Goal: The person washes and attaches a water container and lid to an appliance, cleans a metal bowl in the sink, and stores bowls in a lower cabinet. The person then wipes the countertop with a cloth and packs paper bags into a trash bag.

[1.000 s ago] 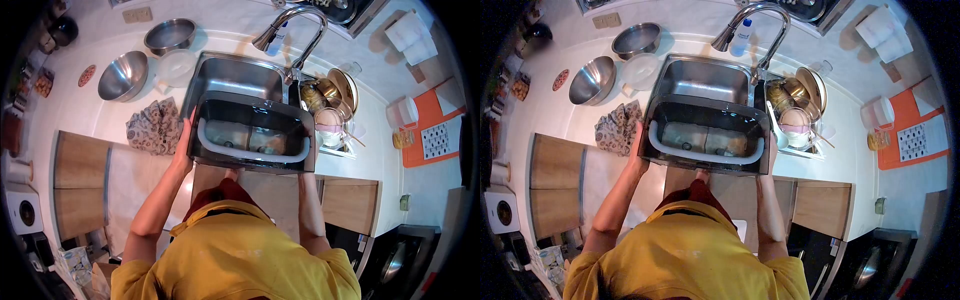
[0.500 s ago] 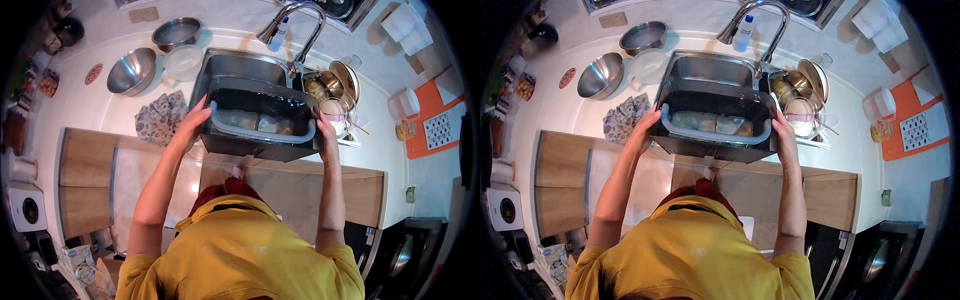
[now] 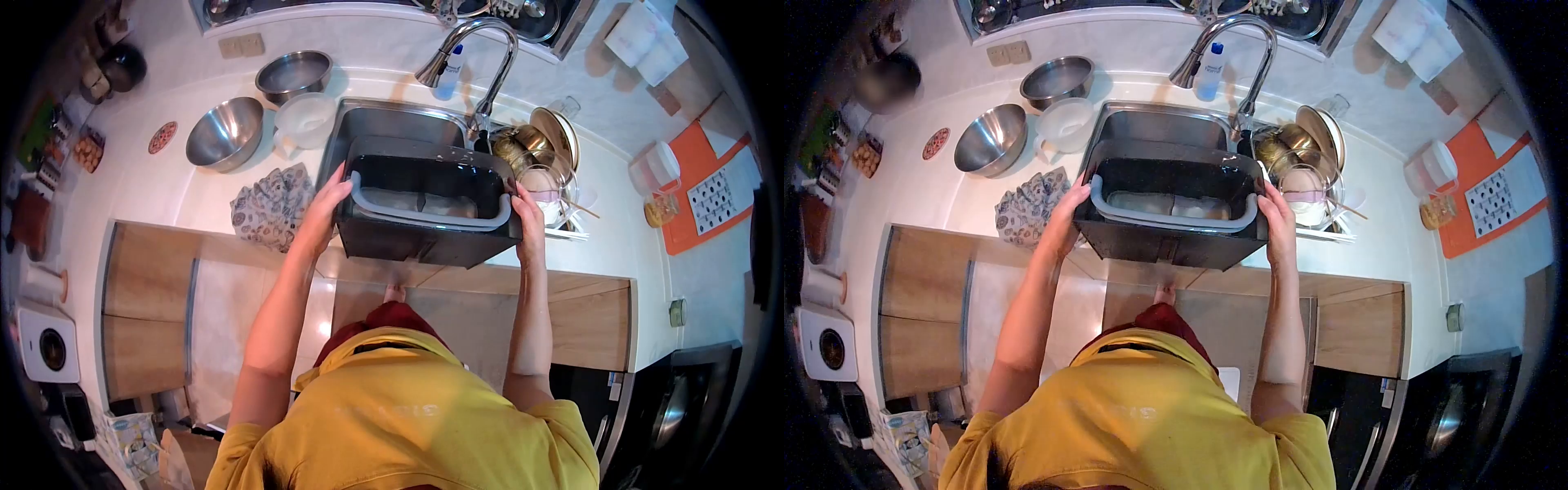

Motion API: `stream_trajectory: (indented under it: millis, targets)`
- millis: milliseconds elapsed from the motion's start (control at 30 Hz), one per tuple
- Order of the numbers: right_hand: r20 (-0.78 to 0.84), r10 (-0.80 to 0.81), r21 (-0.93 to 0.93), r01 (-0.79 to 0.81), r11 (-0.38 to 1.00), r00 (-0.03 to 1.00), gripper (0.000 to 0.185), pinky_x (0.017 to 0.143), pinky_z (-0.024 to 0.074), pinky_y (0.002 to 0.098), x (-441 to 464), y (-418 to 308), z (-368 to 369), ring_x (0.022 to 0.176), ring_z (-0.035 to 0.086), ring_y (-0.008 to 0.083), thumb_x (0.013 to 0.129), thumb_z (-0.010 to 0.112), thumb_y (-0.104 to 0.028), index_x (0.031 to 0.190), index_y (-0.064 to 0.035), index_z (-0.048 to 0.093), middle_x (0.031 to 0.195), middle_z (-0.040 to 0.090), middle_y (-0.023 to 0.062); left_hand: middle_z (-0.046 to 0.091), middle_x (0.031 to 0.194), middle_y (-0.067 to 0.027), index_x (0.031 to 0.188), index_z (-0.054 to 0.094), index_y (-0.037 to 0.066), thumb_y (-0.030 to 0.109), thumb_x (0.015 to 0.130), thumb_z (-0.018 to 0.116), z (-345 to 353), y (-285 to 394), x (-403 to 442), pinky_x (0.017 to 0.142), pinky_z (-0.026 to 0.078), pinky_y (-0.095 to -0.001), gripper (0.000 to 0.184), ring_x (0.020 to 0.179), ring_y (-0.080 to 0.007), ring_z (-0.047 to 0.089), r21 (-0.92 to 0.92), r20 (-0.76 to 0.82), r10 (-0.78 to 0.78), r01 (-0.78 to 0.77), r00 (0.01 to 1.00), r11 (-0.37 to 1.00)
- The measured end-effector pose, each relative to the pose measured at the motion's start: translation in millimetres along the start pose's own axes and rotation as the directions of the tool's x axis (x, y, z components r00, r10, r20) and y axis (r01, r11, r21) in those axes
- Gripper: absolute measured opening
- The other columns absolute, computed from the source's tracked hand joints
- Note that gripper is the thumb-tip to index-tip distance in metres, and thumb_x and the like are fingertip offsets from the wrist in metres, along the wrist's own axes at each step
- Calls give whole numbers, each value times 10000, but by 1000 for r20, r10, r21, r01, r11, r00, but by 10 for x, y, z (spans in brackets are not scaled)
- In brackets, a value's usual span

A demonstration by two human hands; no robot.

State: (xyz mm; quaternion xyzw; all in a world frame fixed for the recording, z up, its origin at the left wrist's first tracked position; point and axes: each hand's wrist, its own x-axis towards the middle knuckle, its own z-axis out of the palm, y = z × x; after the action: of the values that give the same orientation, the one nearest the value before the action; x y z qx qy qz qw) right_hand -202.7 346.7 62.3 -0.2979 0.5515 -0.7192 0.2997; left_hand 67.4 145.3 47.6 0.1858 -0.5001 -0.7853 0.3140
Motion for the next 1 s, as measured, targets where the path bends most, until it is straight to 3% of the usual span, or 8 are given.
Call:
stream_trajectory:
  millis: [133, 267, 333, 367, 467, 600, 900, 1000]
  targets:
    - [5, -6, -61, 6, 998, 1000, 393, 844, 382, 233, 11, -22, -42, 978, 496, 128, 816, 496, -107, 1183, 24, 448, 1077, 536, 76, 300, 1335, -86, 1320, 223, -15, 264, 805, 481, 20, 14, -11, 992, 200, -257, 640, 1219, -175, 284, 37, -7, 13, -13, 1000, 999]
    - [80, -59, -333, 82, 939, 995, 413, 892, 350, 270, -3, -206, -54, 1035, 464, 160, 790, 541, -133, 1188, -49, 470, 1163, 483, 94, 336, 1310, -84, 1315, 244, -9, 277, 803, 478, 59, 33, -29, 988, 207, -258, 632, 1198, -174, 312, -3, -21, -7, 7, 1000, 1000]
    - [239, -181, -628, 294, 721, 954, 366, 982, 257, 353, 43, -315, -120, 1201, 344, 259, 723, 590, -76, 1085, -127, 573, 1292, 372, 138, 346, 1303, -83, 1314, 250, -6, 284, 802, 476, 29, 12, -20, 988, 208, -260, 630, 1192, -173, 320, 22, -45, -19, 20, 999, 1000]
    - [236, -183, -625, 293, 724, 955, 366, 982, 257, 353, 70, -352, -122, 1201, 344, 259, 723, 590, -76, 1085, -127, 573, 1292, 372, 138, 353, 1297, -81, 1313, 254, -4, 293, 801, 477, -11, -27, -6, 987, 209, -260, 632, 1188, -172, 325, 40, -52, -5, 7, 999, 999]
    - [609, -87, -713, 592, 375, 788, 309, 1023, 169, 428, 68, -567, -37, 1289, 126, 344, 642, 652, -115, 947, -157, 637, 1390, 195, 132, 357, 1294, -79, 1312, 255, -5, 309, 801, 479, -4, -11, 3, 987, 209, -261, 640, 1184, -172, 328, 65, -36, 10, -7, 999, 998]
    - [747, 104, -657, 706, 266, 656, 266, 1011, 114, 534, 115, -735, 42, 1295, 30, 360, 640, 671, -185, 896, -125, 630, 1393, 180, 132, 347, 1301, -81, 1317, 242, -6, 318, 800, 482, 53, 42, -36, 991, 204, -262, 655, 1188, -170, 322, 83, -48, -11, 15, 999, 996]
    - [821, 156, -559, 717, 417, 549, 358, 1021, 56, 515, 433, -785, 80, 1294, 56, 363, 577, 762, -235, 796, -66, 534, 1347, 264, 145, 293, 1334, -106, 1319, 193, -39, 355, 786, 499, -28, 85, -18, 1015, 143, -273, 731, 1232, -182, 255, 132, 26, -26, 22, 999, 991]
    - [730, 31, -616, 637, 463, 683, 335, 999, 196, 452, 499, -646, 133, 1249, 233, 355, 552, 767, -175, 750, -25, 541, 1264, 404, 117, 248, 1354, -126, 1326, 158, -41, 370, 762, 532, -87, 77, 0, 1017, 123, -285, 791, 1248, -205, 224, 159, 16, -74, 71, 997, 985]
